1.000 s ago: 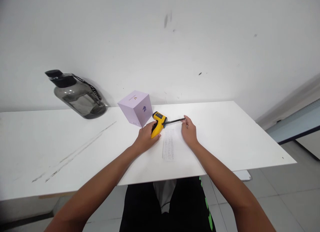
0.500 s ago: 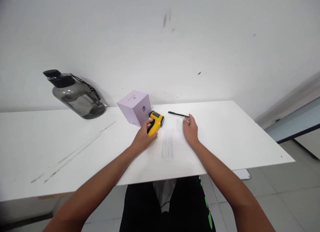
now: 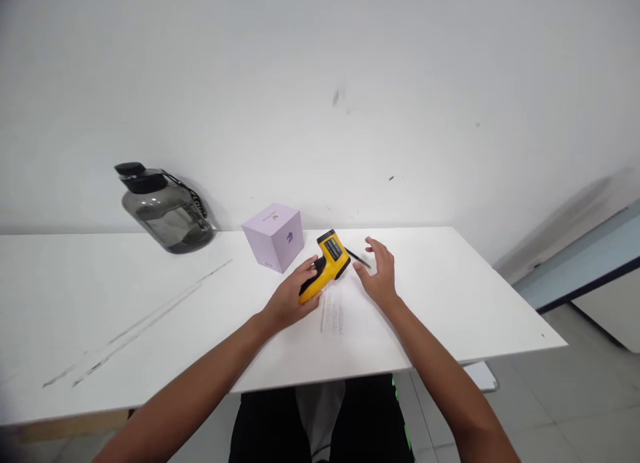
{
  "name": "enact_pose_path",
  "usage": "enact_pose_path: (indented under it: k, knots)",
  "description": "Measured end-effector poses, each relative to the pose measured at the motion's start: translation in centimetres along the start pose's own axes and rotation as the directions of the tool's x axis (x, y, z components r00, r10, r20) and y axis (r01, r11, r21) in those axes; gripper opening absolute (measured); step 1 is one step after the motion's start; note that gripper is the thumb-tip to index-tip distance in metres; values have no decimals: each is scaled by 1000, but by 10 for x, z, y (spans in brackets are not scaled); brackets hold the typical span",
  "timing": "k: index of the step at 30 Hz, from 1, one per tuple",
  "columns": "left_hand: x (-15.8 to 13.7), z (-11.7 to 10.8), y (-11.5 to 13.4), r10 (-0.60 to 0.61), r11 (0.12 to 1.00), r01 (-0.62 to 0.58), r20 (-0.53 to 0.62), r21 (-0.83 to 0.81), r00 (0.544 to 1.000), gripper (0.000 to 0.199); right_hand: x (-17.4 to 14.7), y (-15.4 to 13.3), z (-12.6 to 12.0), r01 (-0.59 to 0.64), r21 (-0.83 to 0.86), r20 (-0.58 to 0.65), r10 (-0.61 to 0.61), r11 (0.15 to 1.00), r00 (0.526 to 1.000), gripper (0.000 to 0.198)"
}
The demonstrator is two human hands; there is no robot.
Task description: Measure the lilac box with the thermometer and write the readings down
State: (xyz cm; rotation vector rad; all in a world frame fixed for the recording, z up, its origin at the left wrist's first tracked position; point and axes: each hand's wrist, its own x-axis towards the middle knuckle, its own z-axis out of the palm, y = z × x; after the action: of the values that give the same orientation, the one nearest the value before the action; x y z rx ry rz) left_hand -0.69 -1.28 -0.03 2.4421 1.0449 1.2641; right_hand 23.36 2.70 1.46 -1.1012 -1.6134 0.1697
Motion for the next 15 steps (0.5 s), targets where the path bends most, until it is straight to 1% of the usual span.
enact_pose_path:
  k: [2, 3, 4, 5, 6, 7, 8, 9, 10, 11, 12, 13, 14, 15]
  knots:
    - [-2, 0, 0, 127, 992, -126, -132, 11, 983, 52, 6, -4, -10, 26, 125, -46, -21, 992, 999, 80]
    - [-4, 0, 0, 182, 983, -178, -190, 35, 965, 58, 9, -7, -13, 14, 204, -28, -9, 979, 1000, 87]
    - [-5, -1, 1, 225, 974, -215, -233, 66, 946, 65, 10, -11, -14, -23, 293, 49, 9, 956, 999, 93]
    - [-5, -1, 2, 255, 966, -237, -259, 99, 932, 70, 11, -16, -14, -96, 385, 205, 16, 918, 979, 96]
    - [-5, -1, 3, 277, 960, -250, -272, 128, 922, 73, 11, -22, -12, -204, 462, 410, -4, 863, 912, 98]
    - [-5, -1, 3, 301, 952, -268, -281, 151, 911, 75, 11, -30, -7, -336, 501, 615, -55, 798, 787, 98]
    - [-4, -1, 4, 332, 941, -293, -287, 171, 898, 77, 10, -37, -1, -459, 507, 756, -120, 730, 644, 97]
    - [-3, -1, 4, 368, 927, -321, -297, 195, 881, 77, 10, -45, 7, -553, 495, 830, -176, 670, 530, 96]
    - [-2, -1, 4, 401, 912, -342, -312, 228, 861, 77, 9, -53, 15, -620, 489, 856, -200, 613, 478, 93]
    - [-1, -1, 3, 418, 901, -341, -327, 269, 848, 76, 8, -60, 25, -675, 497, 860, -205, 546, 467, 89]
    - [-1, -2, 1, 416, 895, -316, -335, 315, 846, 76, 7, -65, 34, -700, 544, 832, -186, 462, 523, 83]
    - [-1, -3, -2, 396, 893, -274, -333, 357, 856, 74, 6, -70, 44, -697, 601, 787, -138, 390, 601, 77]
    - [-1, -5, -5, 365, 891, -224, -328, 395, 871, 71, 4, -72, 52, -684, 648, 742, -73, 335, 667, 73]
    - [-1, -7, -10, 334, 888, -178, -327, 424, 884, 67, 3, -73, 60, -666, 686, 696, 5, 292, 719, 69]
